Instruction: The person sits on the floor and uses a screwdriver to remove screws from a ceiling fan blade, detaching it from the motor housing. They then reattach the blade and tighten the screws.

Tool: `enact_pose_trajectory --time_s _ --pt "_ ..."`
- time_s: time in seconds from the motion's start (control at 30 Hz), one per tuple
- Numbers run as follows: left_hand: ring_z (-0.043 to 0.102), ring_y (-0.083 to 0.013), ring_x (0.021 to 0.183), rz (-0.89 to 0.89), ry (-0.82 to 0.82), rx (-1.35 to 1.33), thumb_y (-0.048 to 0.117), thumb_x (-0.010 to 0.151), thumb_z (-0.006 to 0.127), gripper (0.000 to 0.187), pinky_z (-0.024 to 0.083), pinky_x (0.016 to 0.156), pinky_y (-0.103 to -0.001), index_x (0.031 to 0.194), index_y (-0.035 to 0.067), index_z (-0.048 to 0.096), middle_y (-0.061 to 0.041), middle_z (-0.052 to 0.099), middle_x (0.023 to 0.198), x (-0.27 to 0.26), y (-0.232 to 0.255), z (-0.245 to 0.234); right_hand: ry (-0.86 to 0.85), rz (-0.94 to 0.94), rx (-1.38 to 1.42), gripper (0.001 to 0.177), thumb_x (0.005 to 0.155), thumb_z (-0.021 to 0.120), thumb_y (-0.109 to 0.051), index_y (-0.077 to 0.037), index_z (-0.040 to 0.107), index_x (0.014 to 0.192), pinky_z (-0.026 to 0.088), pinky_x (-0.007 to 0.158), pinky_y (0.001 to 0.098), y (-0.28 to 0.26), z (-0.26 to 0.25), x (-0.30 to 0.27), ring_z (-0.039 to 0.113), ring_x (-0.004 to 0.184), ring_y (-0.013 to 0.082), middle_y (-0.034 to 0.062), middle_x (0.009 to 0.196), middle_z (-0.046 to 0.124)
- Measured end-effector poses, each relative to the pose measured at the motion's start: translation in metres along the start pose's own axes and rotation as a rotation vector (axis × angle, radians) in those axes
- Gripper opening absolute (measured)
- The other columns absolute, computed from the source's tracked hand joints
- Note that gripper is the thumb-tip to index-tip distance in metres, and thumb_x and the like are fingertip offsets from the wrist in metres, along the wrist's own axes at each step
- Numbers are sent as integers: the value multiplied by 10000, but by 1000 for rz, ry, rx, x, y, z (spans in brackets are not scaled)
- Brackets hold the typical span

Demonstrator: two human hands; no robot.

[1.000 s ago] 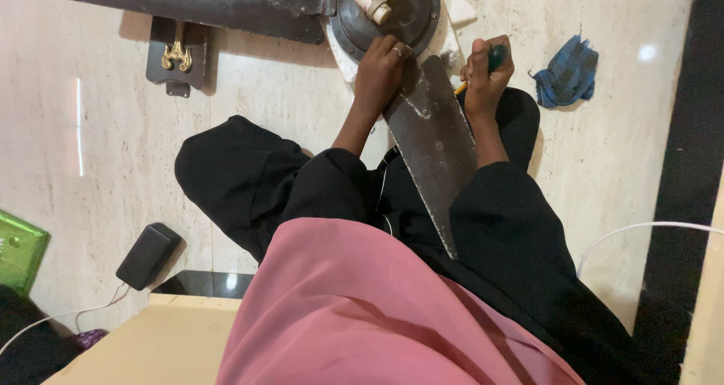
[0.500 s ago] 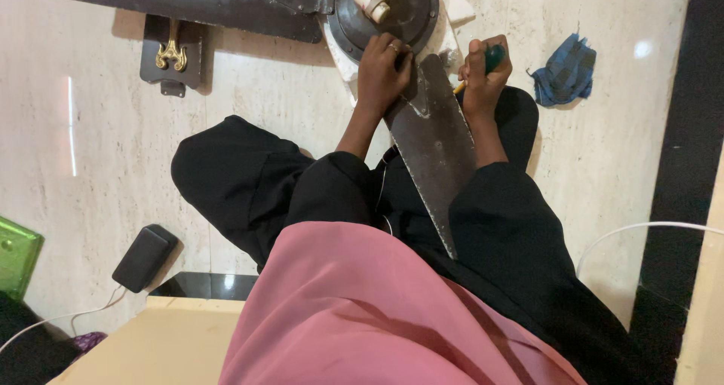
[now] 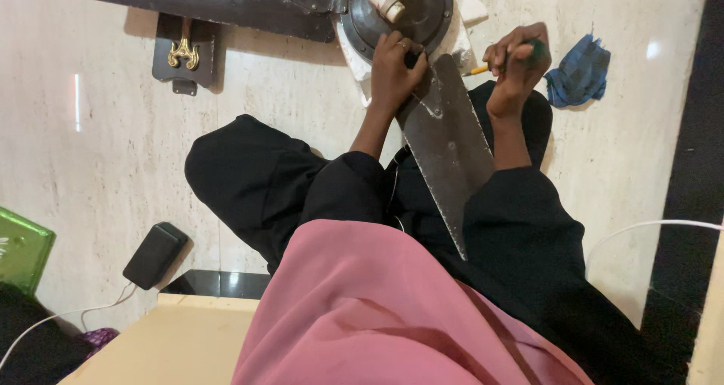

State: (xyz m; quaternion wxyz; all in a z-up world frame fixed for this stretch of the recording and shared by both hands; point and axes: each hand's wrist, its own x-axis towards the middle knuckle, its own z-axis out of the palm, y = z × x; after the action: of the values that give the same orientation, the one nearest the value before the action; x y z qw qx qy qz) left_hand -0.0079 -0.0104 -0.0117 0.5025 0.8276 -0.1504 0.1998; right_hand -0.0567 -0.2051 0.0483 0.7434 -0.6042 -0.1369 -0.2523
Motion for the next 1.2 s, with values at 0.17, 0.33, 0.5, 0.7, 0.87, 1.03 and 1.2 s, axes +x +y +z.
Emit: enact_pose_trajectory --time_s 0.17,0.33,0.5,0.7,0.87,1.03,1.2 --pt "573 -304 928 -2 22 2 93 766 792 130 494 830 -424 844 57 694 -78 602 903 -2 1 1 -73 -49 168 519 1075 471 -622 -104 440 1069 505 795 326 -4 26 17 468 677 148 46 826 455" --pt "571 -306 922 14 44 23 94 759 790 132 491 827 -426 839 61 691 -74 596 897 0 2 0 -11 -92 143 434 1104 490 -532 -108 418 1043 508 769 335 8 51 22 474 667 161 54 859 468" --pt "570 -300 912 -8 19 19 103 757 792 134 492 824 -425 831 59 690 -75 594 892 0 4 -1 71 -62 152 405 1121 492 -505 -105 439 1079 481 783 323 16 55 16 489 714 170 73 905 489" --pt "573 -283 912 0 25 20 111 750 791 152 493 823 -416 850 54 692 -70 588 892 0 3 0 24 -101 114 391 1116 479 -503 -113 446 1095 475 754 308 20 50 18 487 736 174 77 928 484" --pt "571 -281 912 4 44 33 113 745 792 162 494 826 -414 847 51 682 -66 580 891 0 2 2 2 -90 107 410 1116 470 -526 -117 448 1098 482 771 312 22 49 18 495 732 167 73 921 488" --pt "568 -282 903 4 57 18 115 741 792 164 491 816 -412 846 55 682 -69 577 891 -1 2 2 17 -69 124 419 1112 468 -541 -123 445 1089 482 764 309 27 51 18 490 711 160 65 906 492" --pt "573 -279 911 -3 53 31 113 755 788 156 492 818 -411 849 60 676 -60 577 895 0 2 3 16 -125 113 426 1100 470 -539 -114 441 1079 495 759 320 26 48 25 483 687 166 60 893 482"
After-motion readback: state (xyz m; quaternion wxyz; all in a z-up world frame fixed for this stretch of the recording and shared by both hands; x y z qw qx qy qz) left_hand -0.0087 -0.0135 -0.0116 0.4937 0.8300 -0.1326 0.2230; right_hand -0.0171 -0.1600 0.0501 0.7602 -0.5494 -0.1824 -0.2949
